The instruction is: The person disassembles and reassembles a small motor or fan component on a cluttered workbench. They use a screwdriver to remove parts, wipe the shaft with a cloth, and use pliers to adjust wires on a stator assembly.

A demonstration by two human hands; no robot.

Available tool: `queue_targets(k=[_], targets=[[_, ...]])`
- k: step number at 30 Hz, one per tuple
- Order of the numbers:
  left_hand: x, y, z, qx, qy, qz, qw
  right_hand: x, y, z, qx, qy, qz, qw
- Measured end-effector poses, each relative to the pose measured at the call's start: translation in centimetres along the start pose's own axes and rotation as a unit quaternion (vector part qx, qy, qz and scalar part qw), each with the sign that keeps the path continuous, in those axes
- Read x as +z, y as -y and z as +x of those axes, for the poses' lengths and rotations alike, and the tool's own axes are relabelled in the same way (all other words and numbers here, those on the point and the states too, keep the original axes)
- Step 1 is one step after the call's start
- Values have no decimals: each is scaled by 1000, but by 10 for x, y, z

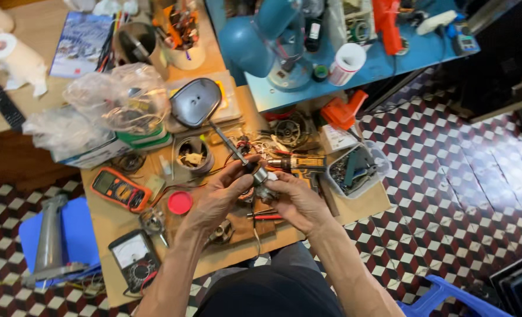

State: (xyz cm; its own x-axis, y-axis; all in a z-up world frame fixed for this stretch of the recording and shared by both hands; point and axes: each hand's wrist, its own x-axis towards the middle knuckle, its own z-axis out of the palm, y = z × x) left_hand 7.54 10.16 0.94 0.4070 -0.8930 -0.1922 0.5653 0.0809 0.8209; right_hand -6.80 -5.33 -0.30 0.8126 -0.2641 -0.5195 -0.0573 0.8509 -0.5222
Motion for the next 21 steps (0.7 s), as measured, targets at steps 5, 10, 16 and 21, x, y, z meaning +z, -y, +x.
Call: queue_targets(k=[5, 10, 16, 21], targets=[[-12, -12, -6, -6, 5, -26, 1000, 23, 9, 18, 53, -2, -13, 999], [-25, -12, 8, 26, 13, -163, 986, 31, 21, 44, 97, -1, -54, 994], [-45, -9, 25, 7, -42, -144, 989, 29, 34, 83, 95, -10, -137, 986], [-58, 4, 45, 11, -86, -210, 974, 22, 38, 106, 100, -24, -149, 983]])
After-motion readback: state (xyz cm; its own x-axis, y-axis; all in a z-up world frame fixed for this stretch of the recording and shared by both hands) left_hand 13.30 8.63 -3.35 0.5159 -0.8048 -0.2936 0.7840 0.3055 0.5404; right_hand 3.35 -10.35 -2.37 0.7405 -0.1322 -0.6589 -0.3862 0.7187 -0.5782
